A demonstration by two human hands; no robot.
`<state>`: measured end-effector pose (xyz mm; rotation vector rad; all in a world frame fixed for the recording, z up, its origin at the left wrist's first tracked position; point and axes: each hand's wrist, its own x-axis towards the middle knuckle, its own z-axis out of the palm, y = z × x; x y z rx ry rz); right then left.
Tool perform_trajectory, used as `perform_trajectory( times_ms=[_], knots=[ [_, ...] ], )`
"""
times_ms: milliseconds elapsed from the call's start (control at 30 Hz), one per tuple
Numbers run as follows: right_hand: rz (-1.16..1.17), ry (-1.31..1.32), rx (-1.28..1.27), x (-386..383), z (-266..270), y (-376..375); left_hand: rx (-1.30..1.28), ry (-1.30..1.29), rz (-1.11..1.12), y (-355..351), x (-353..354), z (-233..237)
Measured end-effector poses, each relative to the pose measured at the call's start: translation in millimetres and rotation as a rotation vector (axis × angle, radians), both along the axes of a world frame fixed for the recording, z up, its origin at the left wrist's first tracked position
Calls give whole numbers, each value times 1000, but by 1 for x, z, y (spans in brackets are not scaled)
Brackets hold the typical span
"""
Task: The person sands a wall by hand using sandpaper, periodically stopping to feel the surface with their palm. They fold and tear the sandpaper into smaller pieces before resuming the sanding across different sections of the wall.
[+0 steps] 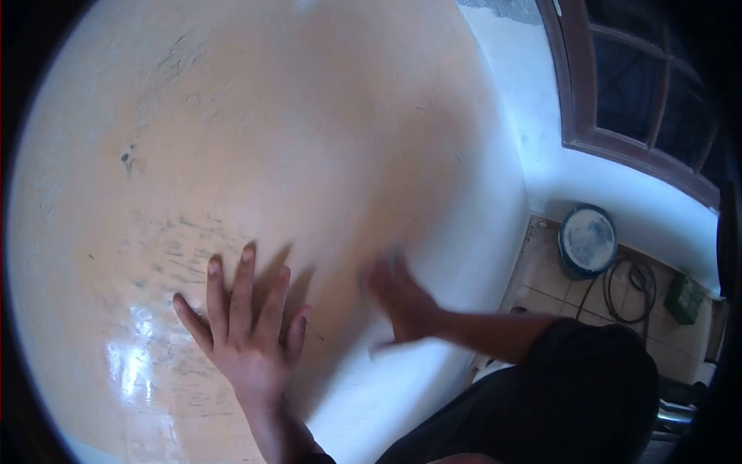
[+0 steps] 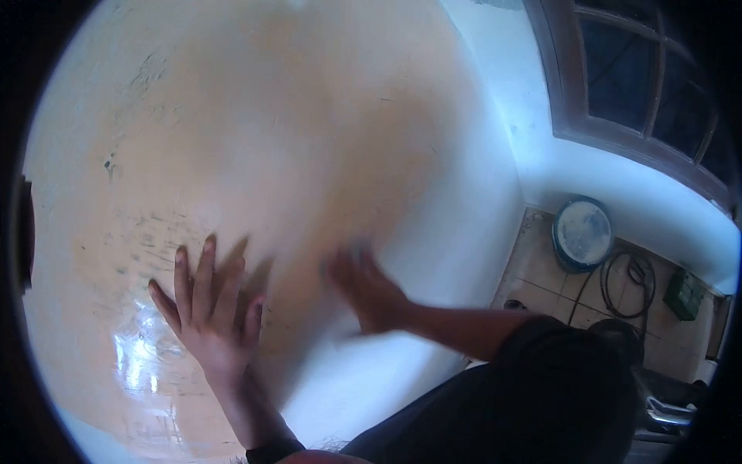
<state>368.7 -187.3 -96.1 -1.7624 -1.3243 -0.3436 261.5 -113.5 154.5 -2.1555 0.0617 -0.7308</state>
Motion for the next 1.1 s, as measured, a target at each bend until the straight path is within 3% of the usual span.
perform_trajectory(
  times_ms=[33, 100, 133, 167, 200, 267, 300, 367, 433, 500, 567, 633, 733, 800, 900, 1000, 1033, 1067, 1100],
  knots=[
    [2, 0, 15, 3, -2, -1, 4, 3, 7, 1, 0, -1],
    [17, -259, 86, 8, -2, 1, 6, 10, 35, 4, -2, 0],
    [-48, -138, 69, 45, 22, -1, -2, 10, 26, 4, -1, 0],
    [-221, -73, 377, 89, 45, -1, -15, 8, 15, 4, 0, -1],
    [-332, -105, 510, 141, 72, -9, -26, 9, 25, 5, 0, -1],
    [-468, 170, 672, 234, 129, -27, -19, 1, 9, 5, 0, 0],
    [-475, 175, 668, 242, 138, -27, -21, 9, 4, 5, -1, 0],
    [-541, 360, 737, 246, 149, -24, 6, 12, -17, 5, -2, 1],
    [-413, 14, 561, 151, 108, -4, 5, 12, -25, 6, -3, 2],
    [-168, -80, 299, 48, 69, 4, 12, 7, -26, 4, -1, 1],
    [-46, -122, 90, 10, 66, -8, 9, 19, -11, 6, -4, 1],
    [-172, -168, 242, 61, 87, -4, 8, 18, -10, 6, -3, 1],
    [-324, -124, 574, 165, 177, -20, 1, 7, -10, 6, -5, -2],
    [-487, 28, 531, 183, 218, -38, 5, -2, -13, 5, -5, -1],
    [-421, -112, 630, 147, 169, -5, -5, -5, -19, 2, -6, 1],
    [-174, -144, 98, 18, 69, 4, -8, -1, -32, 1, -6, 2],
    [3, -132, -43, -12, 36, 3, -5, 1, -23, 3, -8, 1],
    [11, -217, 180, -25, 0, 11, -5, 5, -11, 5, -8, 1],
    [18, -224, 89, -9, 15, 7, -5, 10, -6, 7, -8, 1]
  ],
)
